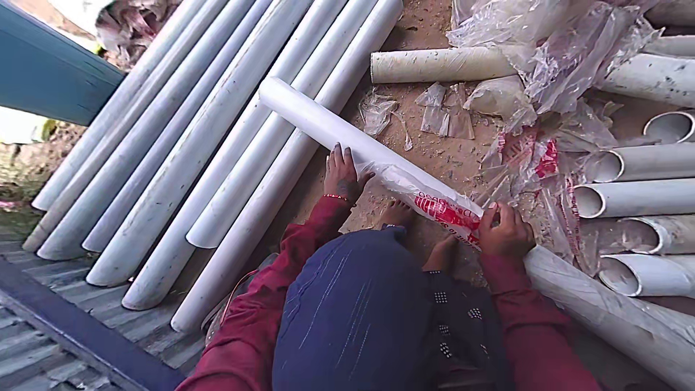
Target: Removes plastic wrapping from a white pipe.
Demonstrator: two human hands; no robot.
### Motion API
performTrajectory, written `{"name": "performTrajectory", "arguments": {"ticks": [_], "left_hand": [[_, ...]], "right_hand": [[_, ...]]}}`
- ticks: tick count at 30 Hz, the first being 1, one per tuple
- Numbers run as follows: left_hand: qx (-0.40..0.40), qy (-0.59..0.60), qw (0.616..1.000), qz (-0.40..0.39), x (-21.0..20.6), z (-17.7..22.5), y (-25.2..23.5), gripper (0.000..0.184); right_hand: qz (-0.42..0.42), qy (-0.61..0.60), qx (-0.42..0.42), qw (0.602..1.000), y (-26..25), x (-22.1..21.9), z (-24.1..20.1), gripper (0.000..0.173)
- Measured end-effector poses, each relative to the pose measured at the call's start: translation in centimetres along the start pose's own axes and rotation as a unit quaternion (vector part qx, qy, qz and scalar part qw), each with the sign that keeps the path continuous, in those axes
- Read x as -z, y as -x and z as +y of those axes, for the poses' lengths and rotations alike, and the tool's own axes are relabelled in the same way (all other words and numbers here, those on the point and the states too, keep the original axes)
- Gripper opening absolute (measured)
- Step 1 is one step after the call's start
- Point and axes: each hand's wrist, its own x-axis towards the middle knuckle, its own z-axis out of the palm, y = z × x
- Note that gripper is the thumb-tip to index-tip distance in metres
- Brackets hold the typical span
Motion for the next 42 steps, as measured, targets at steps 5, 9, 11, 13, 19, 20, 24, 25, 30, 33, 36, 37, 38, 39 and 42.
{"name": "performTrajectory", "arguments": {"ticks": [5,9,11,13,19,20,24,25,30,33,36,37,38,39,42], "left_hand": [[-0.055,-0.095,0.994,-0.004,-3.2,2.3,0.8,0.051],[-0.183,-0.032,0.979,0.088,-5.5,-1.6,2.4,0.046],[-0.237,-0.008,0.964,0.123,-6.7,-3.6,3.0,0.041],[-0.245,0.011,0.959,0.144,-7.3,-4.2,3.4,0.038],[-0.270,0.050,0.930,0.244,-4.3,-3.4,2.3,0.047],[-0.278,0.035,0.932,0.230,-3.9,-3.0,1.6,0.058],[-0.345,0.071,0.930,0.101,-4.5,-2.1,-2.3,0.038],[-0.360,0.091,0.923,0.103,-4.9,-2.3,-2.6,0.033],[-0.340,0.159,0.917,0.135,-6.9,-3.2,1.1,0.029],[-0.295,0.202,0.925,0.127,-7.6,-3.0,4.7,0.027],[-0.187,0.163,0.966,-0.076,-4.9,-2.1,6.6,0.037],[-0.160,0.148,0.965,-0.144,-3.5,-1.4,6.9,0.041],[-0.202,0.164,0.964,-0.049,-4.7,-2.1,7.2,0.037],[-0.271,0.182,0.939,0.107,-6.4,-2.9,6.9,0.030],[-0.278,0.138,0.931,0.192,-2.7,-2.0,5.1,0.027]], "right_hand": [[-0.005,-0.002,-0.009,1.000,-0.1,0.0,-0.1,0.032],[0.003,-0.014,-0.009,1.000,-0.4,-0.4,0.3,0.033],[0.003,-0.017,-0.011,1.000,-0.5,-0.4,0.5,0.033],[0.015,-0.011,-0.003,1.000,-0.5,-0.4,0.3,0.034],[0.043,0.000,0.020,0.999,0.2,-0.6,0.1,0.036],[0.042,-0.001,0.021,0.999,0.3,-0.6,0.2,0.036],[0.030,0.001,0.017,0.999,-0.1,-0.5,0.1,0.036],[0.030,0.000,0.016,0.999,-0.1,-0.5,0.1,0.036],[0.051,0.020,0.034,0.998,0.5,-0.8,0.1,0.038],[0.040,0.015,0.033,0.999,0.5,-0.8,0.0,0.038],[0.050,0.022,0.034,0.998,0.3,-0.6,-0.1,0.036],[0.055,0.023,0.033,0.998,0.3,-0.6,-0.1,0.036],[0.056,0.020,0.029,0.998,0.2,-0.6,-0.1,0.035],[0.054,0.014,0.022,0.998,0.0,-0.6,0.0,0.035],[0.038,-0.018,0.004,0.999,-1.0,-0.5,0.3,0.035]]}}
